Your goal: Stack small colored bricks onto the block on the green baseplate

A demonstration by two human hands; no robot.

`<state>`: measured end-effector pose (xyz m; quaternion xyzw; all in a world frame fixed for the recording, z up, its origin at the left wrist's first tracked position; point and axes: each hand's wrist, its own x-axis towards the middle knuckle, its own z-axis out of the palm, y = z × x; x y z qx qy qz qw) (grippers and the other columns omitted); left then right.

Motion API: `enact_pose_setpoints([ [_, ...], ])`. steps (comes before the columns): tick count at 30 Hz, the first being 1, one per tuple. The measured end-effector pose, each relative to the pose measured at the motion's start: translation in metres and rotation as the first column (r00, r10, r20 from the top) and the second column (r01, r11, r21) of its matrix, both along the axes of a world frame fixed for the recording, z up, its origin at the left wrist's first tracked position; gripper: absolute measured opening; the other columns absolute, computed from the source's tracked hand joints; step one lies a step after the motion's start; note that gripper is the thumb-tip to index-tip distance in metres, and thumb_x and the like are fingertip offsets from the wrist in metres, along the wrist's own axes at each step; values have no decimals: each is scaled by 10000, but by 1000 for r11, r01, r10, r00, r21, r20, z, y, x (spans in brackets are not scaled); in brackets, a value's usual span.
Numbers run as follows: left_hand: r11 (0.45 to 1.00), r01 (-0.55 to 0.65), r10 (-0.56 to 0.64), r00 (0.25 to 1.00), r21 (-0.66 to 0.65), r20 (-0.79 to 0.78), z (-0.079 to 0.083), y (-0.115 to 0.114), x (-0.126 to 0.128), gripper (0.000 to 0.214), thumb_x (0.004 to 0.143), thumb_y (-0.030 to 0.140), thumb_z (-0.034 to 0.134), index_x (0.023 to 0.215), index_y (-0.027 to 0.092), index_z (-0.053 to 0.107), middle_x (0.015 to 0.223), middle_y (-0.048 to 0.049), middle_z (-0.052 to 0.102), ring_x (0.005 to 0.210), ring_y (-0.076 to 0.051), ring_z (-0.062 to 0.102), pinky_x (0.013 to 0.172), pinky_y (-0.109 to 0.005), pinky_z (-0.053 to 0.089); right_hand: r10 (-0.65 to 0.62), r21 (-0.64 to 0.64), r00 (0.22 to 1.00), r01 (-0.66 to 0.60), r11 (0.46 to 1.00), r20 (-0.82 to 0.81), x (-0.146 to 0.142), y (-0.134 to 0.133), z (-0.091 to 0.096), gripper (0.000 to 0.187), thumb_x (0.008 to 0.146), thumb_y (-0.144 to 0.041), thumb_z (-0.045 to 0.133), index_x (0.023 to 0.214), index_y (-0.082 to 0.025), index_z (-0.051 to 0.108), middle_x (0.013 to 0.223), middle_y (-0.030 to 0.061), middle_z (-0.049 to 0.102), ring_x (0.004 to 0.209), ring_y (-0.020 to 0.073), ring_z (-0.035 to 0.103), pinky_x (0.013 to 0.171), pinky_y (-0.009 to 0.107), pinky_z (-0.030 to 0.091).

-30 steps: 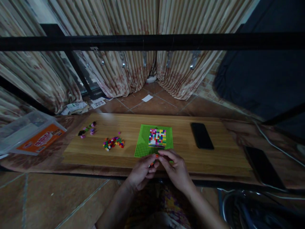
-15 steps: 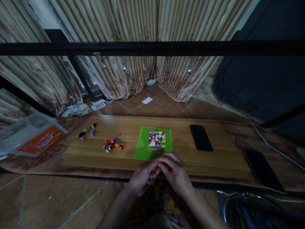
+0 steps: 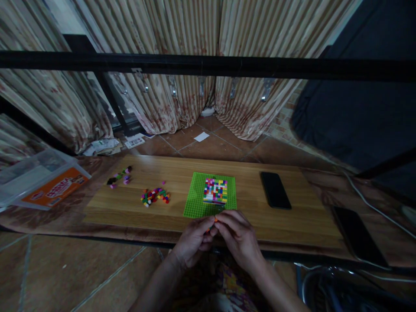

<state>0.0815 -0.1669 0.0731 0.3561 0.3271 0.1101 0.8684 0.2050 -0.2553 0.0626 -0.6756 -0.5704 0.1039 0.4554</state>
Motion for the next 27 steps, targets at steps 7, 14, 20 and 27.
enact_pose_setpoints([
  [7, 999, -6, 6, 1000, -34, 2, 2, 3, 3, 325, 760, 451, 635, 758, 133, 571, 639, 40, 420, 459, -12, 254, 383, -148, 105, -22, 51, 997, 18, 999, 73, 4, 5, -2, 149, 882, -208, 539, 967, -244, 656, 919, 36, 633, 863, 165, 581, 744, 295, 488],
  [14, 986, -168, 166, 984, -21, -64, -2, 24, -3, 395, 717, 403, 690, 981, 113, 650, 637, 49, 405, 451, -2, 233, 375, -132, 112, -163, 76, 966, 150, 986, 200, 43, 48, 11, 192, 893, -270, 515, 945, -244, 697, 954, 46, 623, 903, 191, 561, 814, 335, 468],
  [20, 948, -319, 318, 945, -3, -80, -13, 52, -8, 370, 700, 354, 699, 970, 106, 652, 633, 47, 413, 445, -5, 271, 358, -120, 142, -174, 45, 881, 172, 984, 441, 63, 87, 5, 220, 887, -278, 512, 910, -240, 727, 1068, 68, 603, 996, 229, 491, 878, 374, 434],
  [27, 950, -294, 291, 956, -104, -45, -29, 55, -9, 290, 743, 302, 653, 945, 97, 617, 618, 50, 403, 419, -6, 238, 341, -121, 126, -173, 49, 828, 174, 984, 533, 60, 95, -6, 197, 880, -280, 527, 911, -272, 722, 1219, 46, 568, 1112, 253, 428, 930, 449, 385],
])
